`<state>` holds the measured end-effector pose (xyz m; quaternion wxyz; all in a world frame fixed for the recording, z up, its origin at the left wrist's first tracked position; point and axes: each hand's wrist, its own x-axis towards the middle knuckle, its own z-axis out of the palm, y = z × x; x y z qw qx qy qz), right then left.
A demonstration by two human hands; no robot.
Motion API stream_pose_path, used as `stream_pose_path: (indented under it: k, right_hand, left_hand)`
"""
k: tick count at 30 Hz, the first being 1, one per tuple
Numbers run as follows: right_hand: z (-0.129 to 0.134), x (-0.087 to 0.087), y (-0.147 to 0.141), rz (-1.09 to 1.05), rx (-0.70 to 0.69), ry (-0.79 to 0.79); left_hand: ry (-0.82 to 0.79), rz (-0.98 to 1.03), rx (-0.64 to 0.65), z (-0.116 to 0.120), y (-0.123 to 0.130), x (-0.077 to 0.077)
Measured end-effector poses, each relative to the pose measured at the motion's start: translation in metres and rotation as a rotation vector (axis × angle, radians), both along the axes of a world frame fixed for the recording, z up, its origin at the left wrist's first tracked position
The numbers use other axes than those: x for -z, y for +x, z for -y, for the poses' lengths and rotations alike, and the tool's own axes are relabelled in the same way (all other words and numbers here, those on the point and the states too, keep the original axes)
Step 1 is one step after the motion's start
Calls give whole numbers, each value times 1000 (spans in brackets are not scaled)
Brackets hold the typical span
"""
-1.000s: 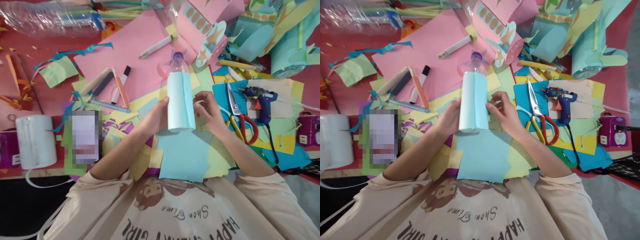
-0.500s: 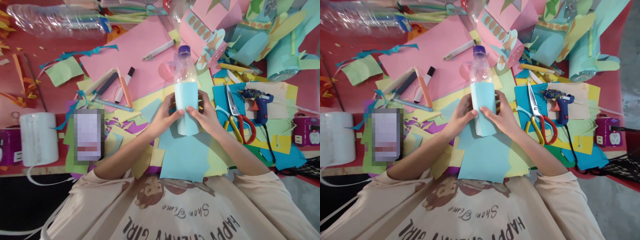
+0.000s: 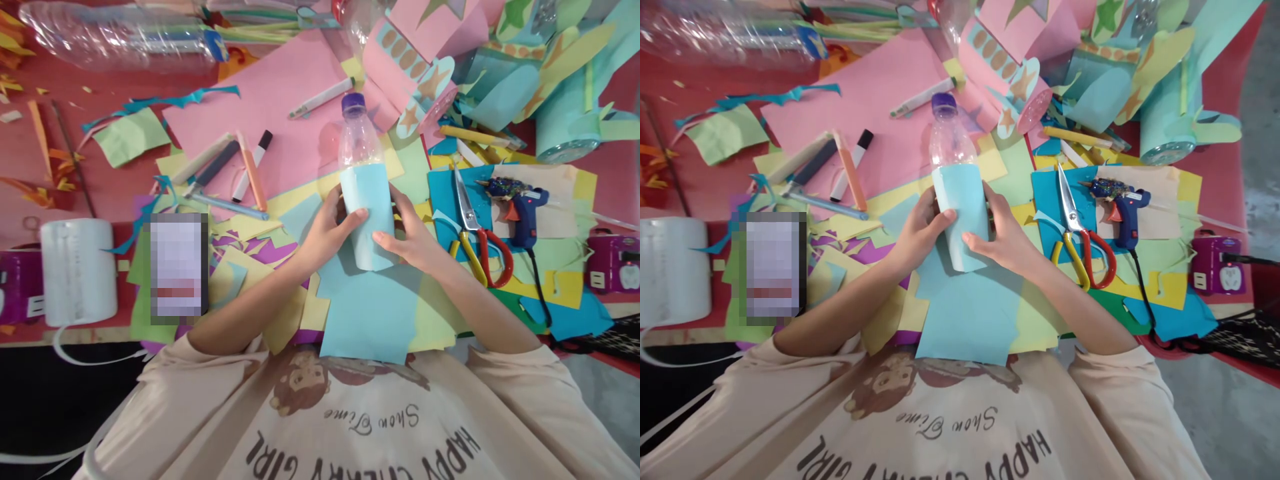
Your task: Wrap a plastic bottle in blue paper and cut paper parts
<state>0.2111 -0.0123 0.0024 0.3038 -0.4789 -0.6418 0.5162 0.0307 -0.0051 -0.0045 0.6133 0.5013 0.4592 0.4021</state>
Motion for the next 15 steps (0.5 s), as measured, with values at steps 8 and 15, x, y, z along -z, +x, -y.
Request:
stream_pose_path:
  k: [8, 15]
  right_hand:
    - [2, -9, 13, 60, -200, -44]
    - [0, -12, 19, -64, -215, -118]
  left_hand:
    - [-14, 10, 1, -1, 0, 0]
    - [-29, 1, 0, -2, 0, 0]
